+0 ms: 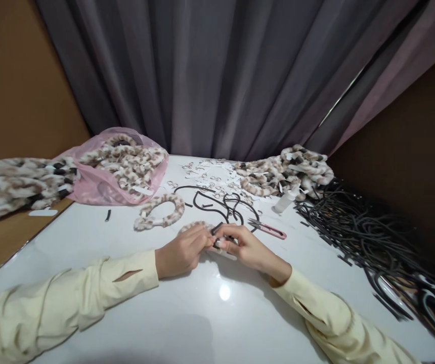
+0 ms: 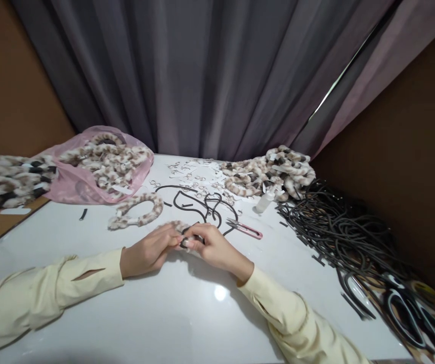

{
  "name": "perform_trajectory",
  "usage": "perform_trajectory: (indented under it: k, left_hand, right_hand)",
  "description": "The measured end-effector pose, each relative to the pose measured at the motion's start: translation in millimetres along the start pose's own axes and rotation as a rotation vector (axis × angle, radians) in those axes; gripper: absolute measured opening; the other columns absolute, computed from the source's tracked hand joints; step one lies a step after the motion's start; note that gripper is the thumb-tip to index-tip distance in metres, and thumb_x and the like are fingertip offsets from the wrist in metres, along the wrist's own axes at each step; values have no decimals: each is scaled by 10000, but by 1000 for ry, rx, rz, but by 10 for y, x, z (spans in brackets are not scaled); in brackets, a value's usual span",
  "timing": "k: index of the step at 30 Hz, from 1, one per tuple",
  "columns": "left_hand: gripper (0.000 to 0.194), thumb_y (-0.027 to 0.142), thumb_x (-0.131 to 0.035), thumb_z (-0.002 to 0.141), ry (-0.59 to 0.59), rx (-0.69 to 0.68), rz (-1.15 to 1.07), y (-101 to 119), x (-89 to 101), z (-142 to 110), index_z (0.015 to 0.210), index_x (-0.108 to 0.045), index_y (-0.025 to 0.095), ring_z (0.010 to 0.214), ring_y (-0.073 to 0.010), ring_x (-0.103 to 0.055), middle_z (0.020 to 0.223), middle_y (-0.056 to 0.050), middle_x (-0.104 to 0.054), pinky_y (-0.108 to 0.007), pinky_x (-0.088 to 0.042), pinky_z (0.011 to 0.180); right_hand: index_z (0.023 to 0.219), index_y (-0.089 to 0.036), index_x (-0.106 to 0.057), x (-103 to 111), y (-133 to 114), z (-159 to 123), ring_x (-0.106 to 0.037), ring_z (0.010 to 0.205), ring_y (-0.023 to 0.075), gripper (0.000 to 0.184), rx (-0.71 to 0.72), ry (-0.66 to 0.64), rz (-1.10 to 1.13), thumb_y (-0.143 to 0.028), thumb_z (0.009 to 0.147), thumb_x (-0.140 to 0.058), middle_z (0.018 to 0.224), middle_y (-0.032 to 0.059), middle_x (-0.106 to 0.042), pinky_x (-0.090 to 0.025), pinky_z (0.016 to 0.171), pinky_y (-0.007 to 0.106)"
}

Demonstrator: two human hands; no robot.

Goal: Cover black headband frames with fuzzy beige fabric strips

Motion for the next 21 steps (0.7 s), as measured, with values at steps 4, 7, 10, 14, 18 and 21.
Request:
perform_trajectory:
  k: [4, 7, 10, 14, 18, 21]
  left_hand:
    - [185, 17, -348, 838, 37, 109, -61, -73, -22, -31, 843, -448, 173, 645, -153, -462, 719, -41, -518, -279, -433, 588]
    - [145, 61, -381, 858, 73, 314, -122, -149, -25, -46, 824, -462, 176, 692, -147, -528, 736, -30, -525, -264, -455, 619]
    - [94, 131, -421, 875, 42, 491, -150, -177, -38, -53, 816, -478, 179, 706, -142, -563, 761, -27, -559, -263, -465, 637]
    - [94, 145, -423, 882, 45, 488, -163, -145, -42, -48, 814, -477, 180, 726, -145, -567, 765, -29, -559, -269, -468, 657]
    - [150, 67, -382, 864, 52, 310, -141, -94, -29, -33, 801, -451, 185, 698, -142, -524, 728, -17, -500, -258, -452, 622]
    - [194, 16, -356, 833, 37, 200, -117, -51, -17, -16, 773, -410, 193, 648, -141, -464, 683, -6, -449, -245, -413, 563]
  right_hand:
    - [874, -146, -593, -22, -2, -24, -549, 712, 161, 210, 13, 73, -113, -312, 892, -466, 798, 62, -634, -419, 666, 275]
    - [1033, -154, -526, -52, -15, -49, -549, 791, 183, 186, 47, 120, -247, -229, 869, -480, 895, 79, -625, -425, 709, 304]
    - [1025, -164, -489, -89, -40, -59, -541, 815, 188, 200, 144, 174, -377, -140, 827, -496, 896, 75, -608, -421, 730, 316]
    - [906, -168, -508, -126, -59, -63, -537, 752, 179, 123, 278, 229, -537, -109, 883, -403, 828, 76, -614, -401, 727, 327]
    - [846, -170, -537, -124, -58, -71, -527, 700, 160, 163, 309, 204, -542, -146, 912, -389, 776, 62, -610, -386, 713, 313]
    - [816, -174, -558, -89, -69, -74, -508, 654, 141, 119, 286, 189, -408, -192, 891, -468, 684, 19, -572, -385, 703, 290]
Point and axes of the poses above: each hand's wrist, its own z-axis towards the middle knuckle, its own x-axis out of the back of the hand, y = z × x, the point moved 3 cm from there along z, towards the middle knuckle
